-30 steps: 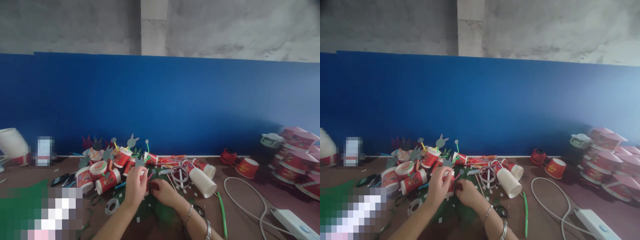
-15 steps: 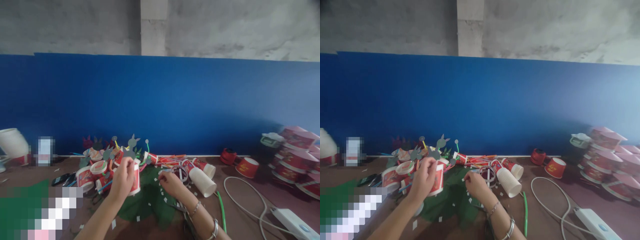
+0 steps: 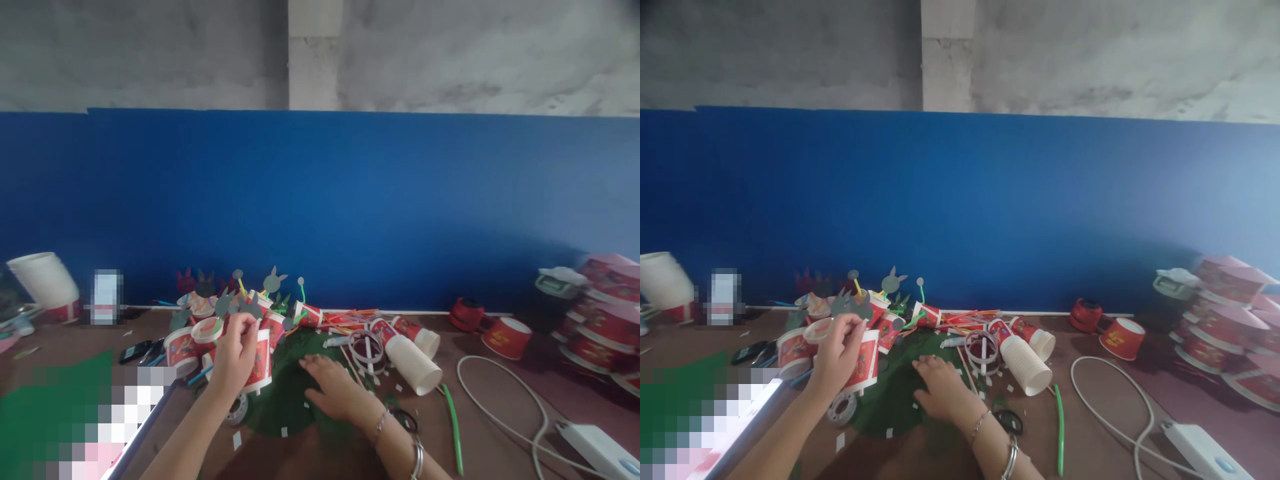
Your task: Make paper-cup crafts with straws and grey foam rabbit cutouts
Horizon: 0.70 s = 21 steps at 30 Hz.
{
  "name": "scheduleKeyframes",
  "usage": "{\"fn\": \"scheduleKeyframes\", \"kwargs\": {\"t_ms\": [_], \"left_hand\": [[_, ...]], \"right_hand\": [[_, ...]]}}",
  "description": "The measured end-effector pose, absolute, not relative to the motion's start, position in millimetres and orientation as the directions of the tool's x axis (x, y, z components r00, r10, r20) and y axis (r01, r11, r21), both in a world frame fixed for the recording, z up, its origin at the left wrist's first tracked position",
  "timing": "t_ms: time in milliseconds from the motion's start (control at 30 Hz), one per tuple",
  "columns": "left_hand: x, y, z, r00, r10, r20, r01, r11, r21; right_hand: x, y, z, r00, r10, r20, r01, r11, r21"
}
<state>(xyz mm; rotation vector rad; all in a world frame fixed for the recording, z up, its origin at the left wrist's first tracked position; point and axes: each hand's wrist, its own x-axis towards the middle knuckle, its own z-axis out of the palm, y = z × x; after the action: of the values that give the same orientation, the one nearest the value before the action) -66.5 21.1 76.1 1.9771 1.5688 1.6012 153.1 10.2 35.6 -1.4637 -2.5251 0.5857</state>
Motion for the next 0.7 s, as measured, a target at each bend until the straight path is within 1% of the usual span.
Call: {"fn": "scheduleKeyframes", "kwargs": {"t_ms": [100,233,300,367,433,467,567,633,700], "left_hand": [[-65,20,73,-0.097,0.791,0.604,0.596,-0.440,0.671],[-60,18,63,-0.089,0.798,0.596,0.591,-0.439,0.677],[-57,15,57,-0.076,0.800,0.595,0.588,-0.446,0.675],[-54,12,51,-0.054,0.806,0.589,0.579,-0.456,0.676],[-52,10,46,-0.046,0.810,0.585,0.571,-0.459,0.681],[-52,10,44,-0.049,0.809,0.586,0.569,-0.460,0.682],[-53,11,41,-0.075,0.799,0.596,0.566,-0.458,0.685],[-57,12,43,-0.099,0.790,0.605,0.559,-0.459,0.691],[-61,14,48,-0.133,0.780,0.611,0.551,-0.455,0.700]], "right_hand": [[149,-3,39,-0.593,0.785,-0.176,0.766,0.484,-0.423],[149,-16,52,-0.656,0.713,-0.247,0.726,0.506,-0.467],[153,-15,59,-0.644,0.719,-0.259,0.730,0.479,-0.487],[160,-9,62,-0.610,0.759,-0.229,0.749,0.457,-0.480],[168,-3,63,-0.557,0.813,-0.168,0.785,0.451,-0.425],[172,0,63,-0.521,0.838,-0.159,0.817,0.437,-0.377],[178,3,60,-0.448,0.864,-0.229,0.885,0.392,-0.252],[177,1,59,-0.430,0.859,-0.279,0.900,0.384,-0.206],[174,-2,60,-0.419,0.861,-0.288,0.907,0.382,-0.175]]}}
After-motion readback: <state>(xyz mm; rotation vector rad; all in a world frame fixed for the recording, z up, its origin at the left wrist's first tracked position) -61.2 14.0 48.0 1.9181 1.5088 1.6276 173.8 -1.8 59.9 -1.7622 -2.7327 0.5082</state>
